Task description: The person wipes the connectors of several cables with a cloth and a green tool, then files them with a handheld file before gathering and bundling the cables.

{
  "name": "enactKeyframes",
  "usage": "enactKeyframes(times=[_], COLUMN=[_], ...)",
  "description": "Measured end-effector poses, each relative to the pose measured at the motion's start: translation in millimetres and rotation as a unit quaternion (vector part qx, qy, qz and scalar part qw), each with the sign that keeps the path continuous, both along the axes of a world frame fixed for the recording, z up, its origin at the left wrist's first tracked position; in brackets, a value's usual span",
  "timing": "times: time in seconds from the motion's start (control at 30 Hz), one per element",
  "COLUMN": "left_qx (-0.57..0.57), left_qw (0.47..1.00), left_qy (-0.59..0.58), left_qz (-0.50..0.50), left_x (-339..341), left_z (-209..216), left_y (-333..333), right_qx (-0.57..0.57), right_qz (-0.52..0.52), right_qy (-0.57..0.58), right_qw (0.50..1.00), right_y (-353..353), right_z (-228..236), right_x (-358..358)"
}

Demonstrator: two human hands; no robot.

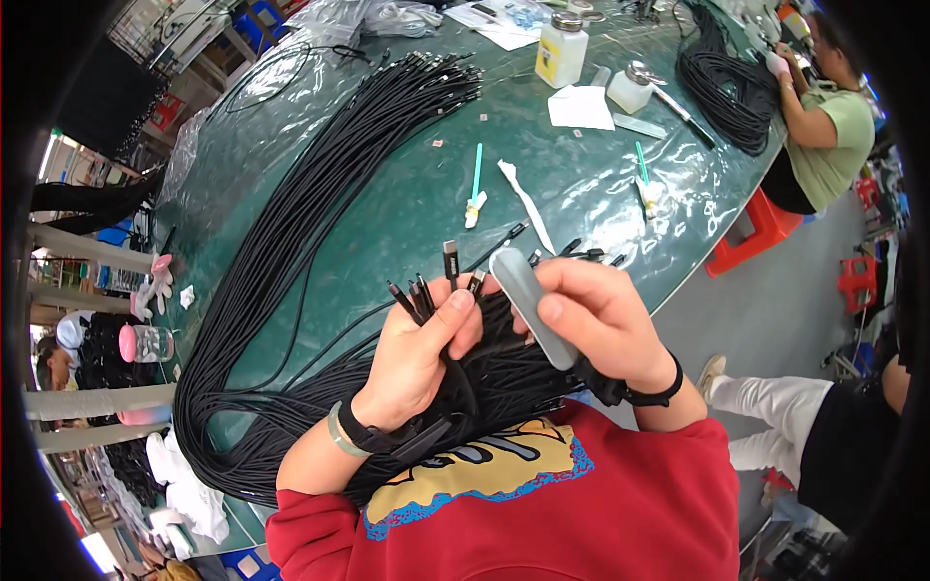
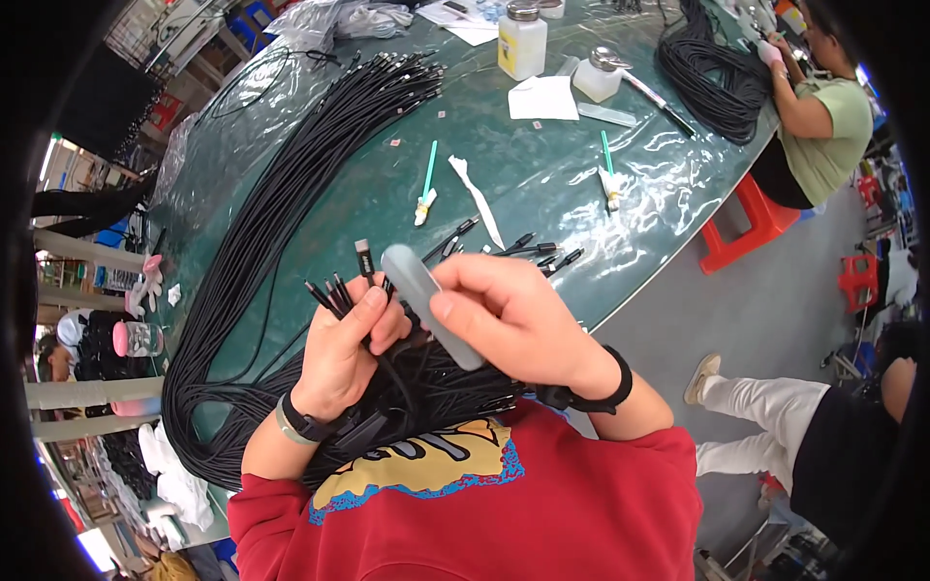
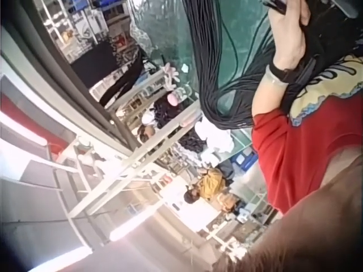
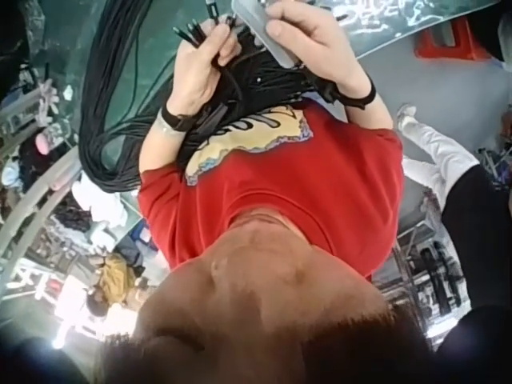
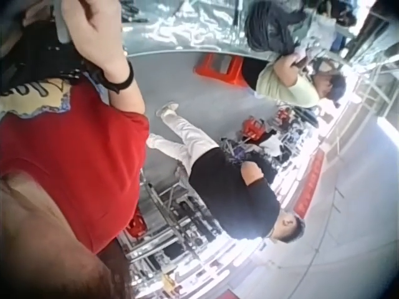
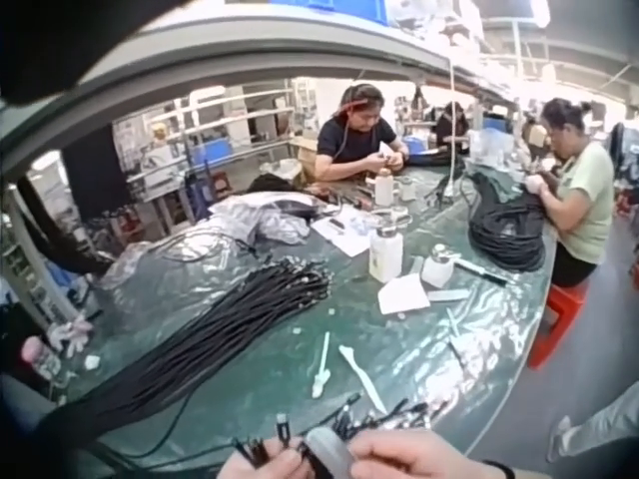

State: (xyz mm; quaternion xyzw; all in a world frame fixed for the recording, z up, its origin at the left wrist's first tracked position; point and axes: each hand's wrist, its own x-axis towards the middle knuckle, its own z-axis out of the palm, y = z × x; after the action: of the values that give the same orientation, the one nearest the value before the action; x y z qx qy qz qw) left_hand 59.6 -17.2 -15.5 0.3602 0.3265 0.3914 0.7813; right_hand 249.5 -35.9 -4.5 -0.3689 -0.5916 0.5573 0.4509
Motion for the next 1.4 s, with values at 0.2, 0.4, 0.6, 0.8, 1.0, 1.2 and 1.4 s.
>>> enactKeyframes(times=[0.2,0.4,0.6,0.8,1.0,1.2,1.4], left_qx=[0.009,0.090,0.088,0.105,0.095,0.102,0.104], left_qw=[0.999,0.985,0.980,0.984,0.987,0.985,0.981], left_qy=[0.037,0.145,0.172,0.139,0.128,0.133,0.165], left_qz=[0.013,-0.011,-0.039,0.029,0.013,0.024,0.007], left_x=[-6.1,-5.8,-6.6,-6.3,-16.9,-12.2,-9.1], left_z=[2.1,19.8,19.6,18.8,17.3,20.7,22.1], left_y=[0.8,-6.2,-11.8,-19.0,-18.9,-24.0,-28.7], right_qx=[0.041,0.027,0.126,0.159,0.159,0.215,0.215], right_qz=[0.027,-0.090,-0.107,-0.072,-0.068,-0.064,-0.095], right_qy=[0.049,0.000,-0.022,-0.071,-0.066,-0.139,-0.150], right_qw=[0.998,0.996,0.986,0.982,0.983,0.965,0.960], right_y=[3.6,7.2,9.1,-2.1,-8.3,-5.8,12.2], right_z=[-0.6,3.4,11.9,8.8,4.5,0.6,6.7], right_x=[-2.4,-5.7,-15.3,-26.7,-26.4,-27.4,-39.4])
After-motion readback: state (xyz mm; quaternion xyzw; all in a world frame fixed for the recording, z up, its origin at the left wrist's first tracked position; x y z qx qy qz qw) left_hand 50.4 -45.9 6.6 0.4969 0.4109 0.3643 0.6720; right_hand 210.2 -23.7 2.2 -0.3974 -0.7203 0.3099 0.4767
